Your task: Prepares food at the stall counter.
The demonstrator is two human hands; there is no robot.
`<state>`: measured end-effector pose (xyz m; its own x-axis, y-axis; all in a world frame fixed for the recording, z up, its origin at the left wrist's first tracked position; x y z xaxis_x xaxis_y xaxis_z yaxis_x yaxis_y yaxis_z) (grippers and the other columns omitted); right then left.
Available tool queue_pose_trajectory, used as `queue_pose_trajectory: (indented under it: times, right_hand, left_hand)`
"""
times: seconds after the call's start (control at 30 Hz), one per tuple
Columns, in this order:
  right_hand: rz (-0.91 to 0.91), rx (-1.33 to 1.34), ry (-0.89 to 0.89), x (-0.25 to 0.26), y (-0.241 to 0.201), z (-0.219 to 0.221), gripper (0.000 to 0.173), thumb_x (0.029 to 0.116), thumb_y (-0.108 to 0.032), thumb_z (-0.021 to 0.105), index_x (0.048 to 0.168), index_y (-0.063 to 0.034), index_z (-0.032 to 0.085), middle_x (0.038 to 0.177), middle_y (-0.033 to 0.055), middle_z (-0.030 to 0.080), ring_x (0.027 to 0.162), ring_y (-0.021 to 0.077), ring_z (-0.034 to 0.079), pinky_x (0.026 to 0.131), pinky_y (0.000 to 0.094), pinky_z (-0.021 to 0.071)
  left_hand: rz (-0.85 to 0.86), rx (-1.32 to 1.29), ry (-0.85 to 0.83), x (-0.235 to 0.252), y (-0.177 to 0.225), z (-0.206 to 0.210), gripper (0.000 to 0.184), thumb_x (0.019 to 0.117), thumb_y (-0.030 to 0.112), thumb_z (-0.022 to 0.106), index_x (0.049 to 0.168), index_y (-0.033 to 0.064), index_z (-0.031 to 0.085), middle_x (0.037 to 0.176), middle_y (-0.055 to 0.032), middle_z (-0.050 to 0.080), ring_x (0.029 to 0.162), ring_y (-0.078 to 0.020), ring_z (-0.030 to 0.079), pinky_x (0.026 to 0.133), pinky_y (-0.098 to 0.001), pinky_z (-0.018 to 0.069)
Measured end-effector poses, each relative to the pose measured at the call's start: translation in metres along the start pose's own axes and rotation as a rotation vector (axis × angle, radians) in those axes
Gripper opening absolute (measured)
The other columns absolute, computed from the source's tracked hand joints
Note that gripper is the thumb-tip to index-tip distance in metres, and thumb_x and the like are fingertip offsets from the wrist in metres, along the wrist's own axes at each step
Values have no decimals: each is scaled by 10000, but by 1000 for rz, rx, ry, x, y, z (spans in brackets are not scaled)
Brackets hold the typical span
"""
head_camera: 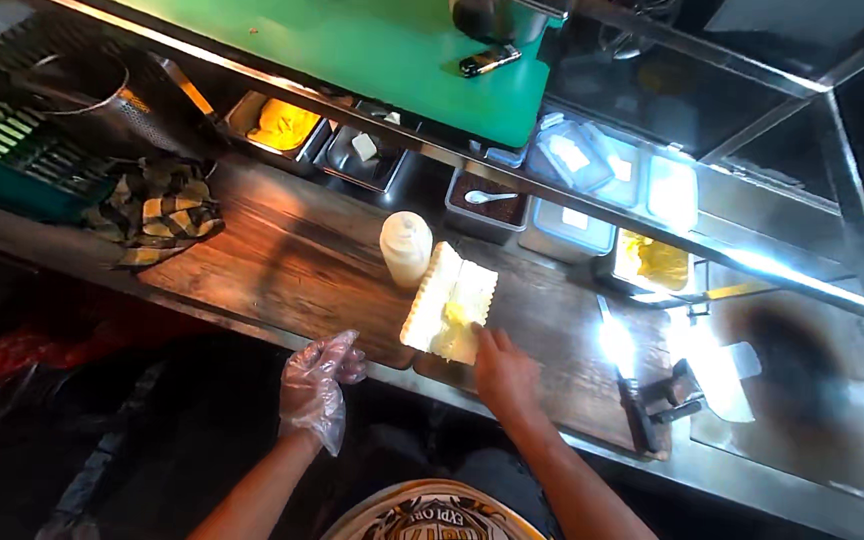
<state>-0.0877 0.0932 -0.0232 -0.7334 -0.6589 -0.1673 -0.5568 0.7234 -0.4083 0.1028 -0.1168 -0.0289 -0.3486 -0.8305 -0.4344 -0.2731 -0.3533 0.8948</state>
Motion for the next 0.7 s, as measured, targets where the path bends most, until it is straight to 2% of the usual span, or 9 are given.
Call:
queue_pose_trajectory:
  times: [0.13,0.27,0.33,0.43,0.47,0.53,0.57,0.63,0.7]
  right_hand:
    - [-101,-28,34,-48,-15,2,375,931,-112,569,1240,-236,739,943,86,716,700,276,707,544,467,575]
    - [108,81,-120,4,-2,-10,393,1017,-132,500,1359,-235,664,1189,121,712,902,351,722,749,586,578]
    - [74,45,-155,10,-2,-7,427,993,-119,513,1375,-254,648,1213,139,701,925,374,719,744,598,576]
    - [151,279,-419,-22,-1,-5,394,1018,-181,486,1375,-251,636,1226,84,710,1065,278,701,906,539,560]
    - [218,478,-441,-22,7,-5,355,1014,-162,522,1344,-176,654,1154,94,724,1010,239,704,893,484,570]
    - [344,802,-343,-2,29,-4,292,1005,-90,576,1285,-41,641,961,132,686,793,216,642,718,418,544]
    - [342,771,-287,13,40,-7,300,992,-85,585,1285,-59,644,952,145,685,780,251,639,691,462,541]
    - [213,394,-237,20,41,-19,341,998,-130,561,1320,-176,663,1092,155,730,915,359,713,750,604,573]
    - [26,87,-246,-11,24,-25,406,995,-134,516,1364,-248,637,1200,159,691,958,399,706,758,619,567]
  left_hand:
    - [22,3,3,4,9,-13,189,1030,141,604,1072,2,726,774,-110,727,625,-183,694,596,-304,605]
    - [-226,-77,-90,-7,-19,-9,313,1070,245,548,1233,-2,650,962,-177,737,754,-262,732,662,-383,624]
    - [-357,-197,-172,-27,-32,11,389,1090,287,471,1319,-3,592,1103,-205,714,897,-307,731,775,-446,615]
    - [-413,-307,-156,-60,-35,48,417,1092,301,448,1324,-17,585,1168,-218,698,1002,-332,714,858,-479,595]
    - [-420,-330,-137,-70,-37,59,432,1094,316,440,1330,-18,579,1194,-225,691,1038,-337,706,874,-482,588]
    - [-449,-404,-113,-88,-41,80,513,1096,398,426,1392,-7,534,1290,-234,642,1137,-348,667,931,-496,562]
    - [-453,-452,-110,-93,-42,91,561,1092,441,423,1431,0,497,1342,-240,609,1187,-355,641,964,-502,547]
    - [-435,-526,-116,-100,-41,109,626,1087,502,398,1482,17,433,1406,-244,562,1254,-360,603,1019,-497,525]
    - [-432,-544,-90,-101,-37,119,677,1076,559,370,1500,33,421,1425,-241,554,1267,-362,600,1028,-493,525]
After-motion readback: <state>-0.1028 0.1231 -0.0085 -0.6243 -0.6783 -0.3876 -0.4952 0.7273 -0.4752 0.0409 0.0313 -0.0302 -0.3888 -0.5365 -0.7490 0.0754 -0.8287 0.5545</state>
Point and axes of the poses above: each hand's wrist, its own x-axis towards the middle knuckle, its own z-axis out of the palm, y = z × x, the point moved 6 cm from there along x, towards the middle knuckle
